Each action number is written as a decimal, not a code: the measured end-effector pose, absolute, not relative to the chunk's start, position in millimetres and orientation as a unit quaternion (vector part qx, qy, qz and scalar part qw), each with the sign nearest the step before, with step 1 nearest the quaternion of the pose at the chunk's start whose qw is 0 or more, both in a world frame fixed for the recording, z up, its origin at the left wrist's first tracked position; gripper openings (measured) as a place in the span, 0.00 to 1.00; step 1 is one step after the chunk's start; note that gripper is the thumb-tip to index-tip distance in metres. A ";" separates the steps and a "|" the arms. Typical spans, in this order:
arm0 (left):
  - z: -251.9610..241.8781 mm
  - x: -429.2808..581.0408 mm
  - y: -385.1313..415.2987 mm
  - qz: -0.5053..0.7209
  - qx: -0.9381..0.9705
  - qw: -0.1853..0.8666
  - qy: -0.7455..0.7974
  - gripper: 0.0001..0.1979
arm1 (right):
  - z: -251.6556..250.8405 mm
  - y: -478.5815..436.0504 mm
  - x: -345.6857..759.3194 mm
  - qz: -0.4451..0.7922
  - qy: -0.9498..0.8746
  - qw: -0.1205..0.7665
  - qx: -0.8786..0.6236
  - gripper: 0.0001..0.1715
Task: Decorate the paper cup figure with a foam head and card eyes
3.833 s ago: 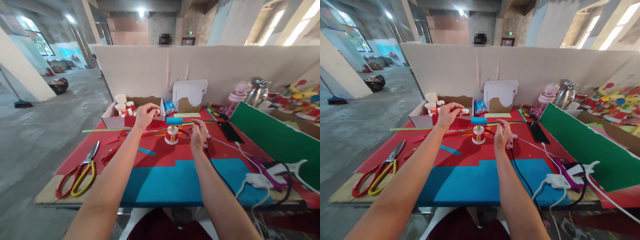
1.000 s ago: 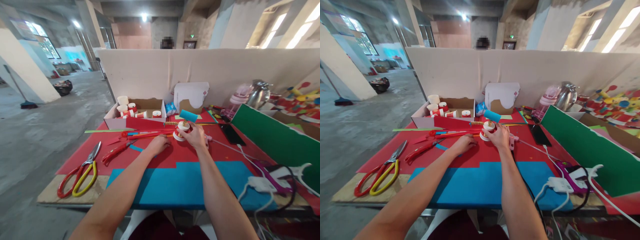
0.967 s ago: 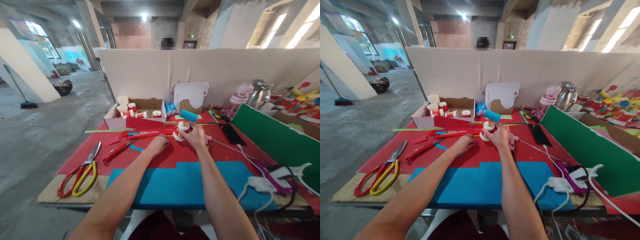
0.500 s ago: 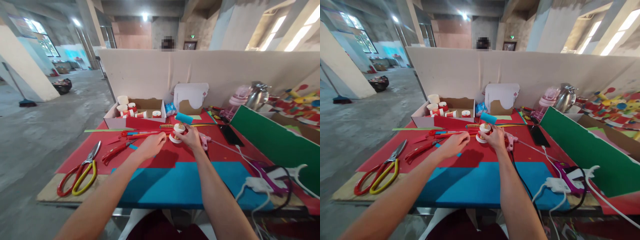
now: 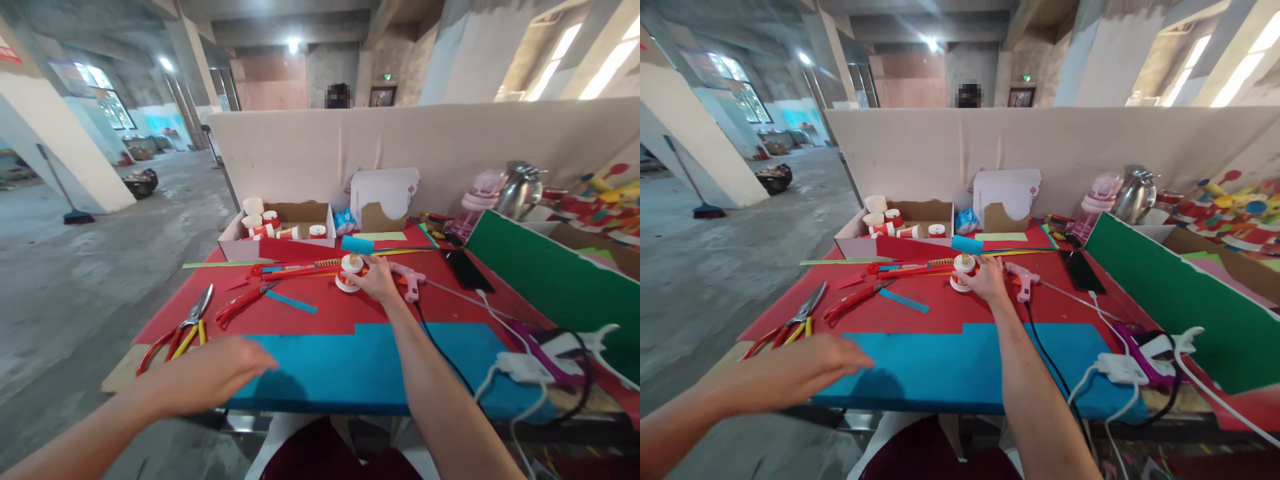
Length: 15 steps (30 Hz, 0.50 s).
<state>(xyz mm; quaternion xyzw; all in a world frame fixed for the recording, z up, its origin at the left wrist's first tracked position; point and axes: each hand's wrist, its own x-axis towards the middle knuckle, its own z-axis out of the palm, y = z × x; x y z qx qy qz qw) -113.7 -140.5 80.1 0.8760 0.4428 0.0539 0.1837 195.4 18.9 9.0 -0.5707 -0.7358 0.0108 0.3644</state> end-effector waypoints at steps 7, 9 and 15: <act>36.6 -23.4 -20.0 0.010 0.891 0.038 0.453 0.23 | 12.3 19.2 198.7 -0.039 -0.702 0.393 -0.593 0.26; 27.2 -13.5 -4.8 -0.019 0.876 0.006 0.483 0.25 | 12.9 20.5 199.5 -0.052 -0.692 0.399 -0.599 0.26; 17.2 -5.8 -9.6 -0.026 0.892 0.004 0.451 0.29 | 11.8 23.6 199.7 -0.035 -0.679 0.416 -0.604 0.32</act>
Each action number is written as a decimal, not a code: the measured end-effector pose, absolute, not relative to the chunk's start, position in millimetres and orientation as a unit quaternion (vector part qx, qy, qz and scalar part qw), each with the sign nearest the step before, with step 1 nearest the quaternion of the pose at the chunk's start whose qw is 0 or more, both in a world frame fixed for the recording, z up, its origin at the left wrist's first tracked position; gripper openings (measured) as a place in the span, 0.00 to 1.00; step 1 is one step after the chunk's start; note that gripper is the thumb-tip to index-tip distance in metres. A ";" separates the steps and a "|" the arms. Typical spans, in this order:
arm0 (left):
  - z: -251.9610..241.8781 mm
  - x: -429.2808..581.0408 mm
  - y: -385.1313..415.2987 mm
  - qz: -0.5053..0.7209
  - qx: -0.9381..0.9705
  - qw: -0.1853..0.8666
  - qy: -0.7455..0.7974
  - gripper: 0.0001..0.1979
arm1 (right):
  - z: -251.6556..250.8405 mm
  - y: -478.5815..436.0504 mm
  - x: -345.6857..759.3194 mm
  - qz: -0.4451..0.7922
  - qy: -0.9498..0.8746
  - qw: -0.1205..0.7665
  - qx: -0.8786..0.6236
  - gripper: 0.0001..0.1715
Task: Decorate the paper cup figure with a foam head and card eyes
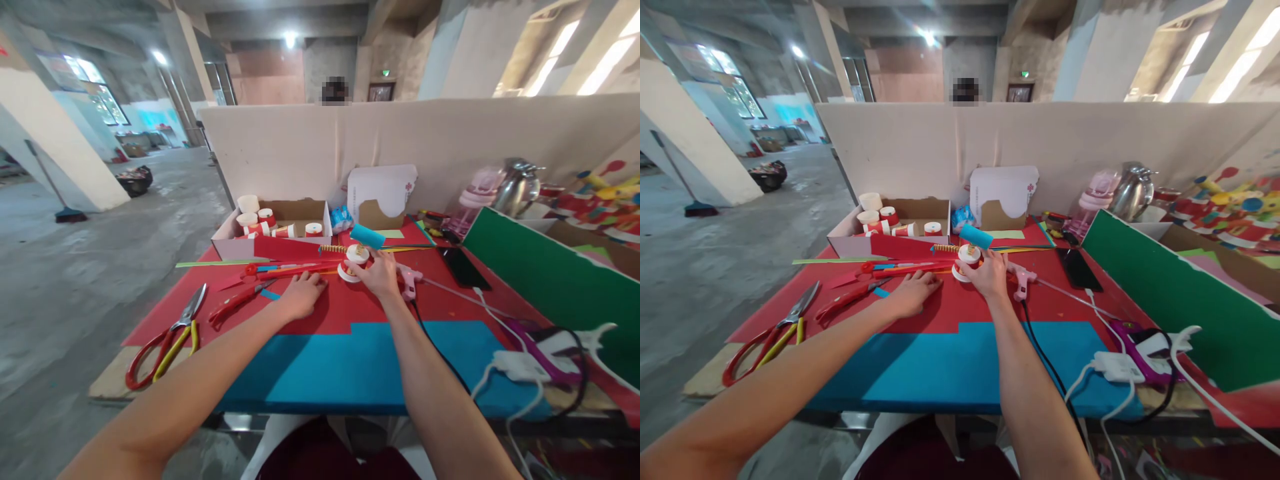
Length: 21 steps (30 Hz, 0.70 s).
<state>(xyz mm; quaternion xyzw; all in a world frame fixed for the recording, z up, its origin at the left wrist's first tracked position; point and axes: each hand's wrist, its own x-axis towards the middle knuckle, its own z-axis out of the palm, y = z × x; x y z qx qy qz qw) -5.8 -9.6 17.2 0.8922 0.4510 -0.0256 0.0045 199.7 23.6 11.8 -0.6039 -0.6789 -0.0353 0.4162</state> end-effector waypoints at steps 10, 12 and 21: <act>17.9 46.0 -13.4 -0.050 0.935 0.044 0.347 0.33 | 12.1 25.4 203.9 -0.078 -0.623 0.480 -0.613 0.29; 18.2 51.4 -12.9 -0.054 0.935 0.049 0.348 0.33 | 11.9 25.4 203.7 -0.081 -0.621 0.476 -0.617 0.29; 27.2 34.9 -31.3 -0.032 0.959 0.031 0.280 0.31 | 13.1 23.9 200.6 -0.070 -0.625 0.460 -0.627 0.30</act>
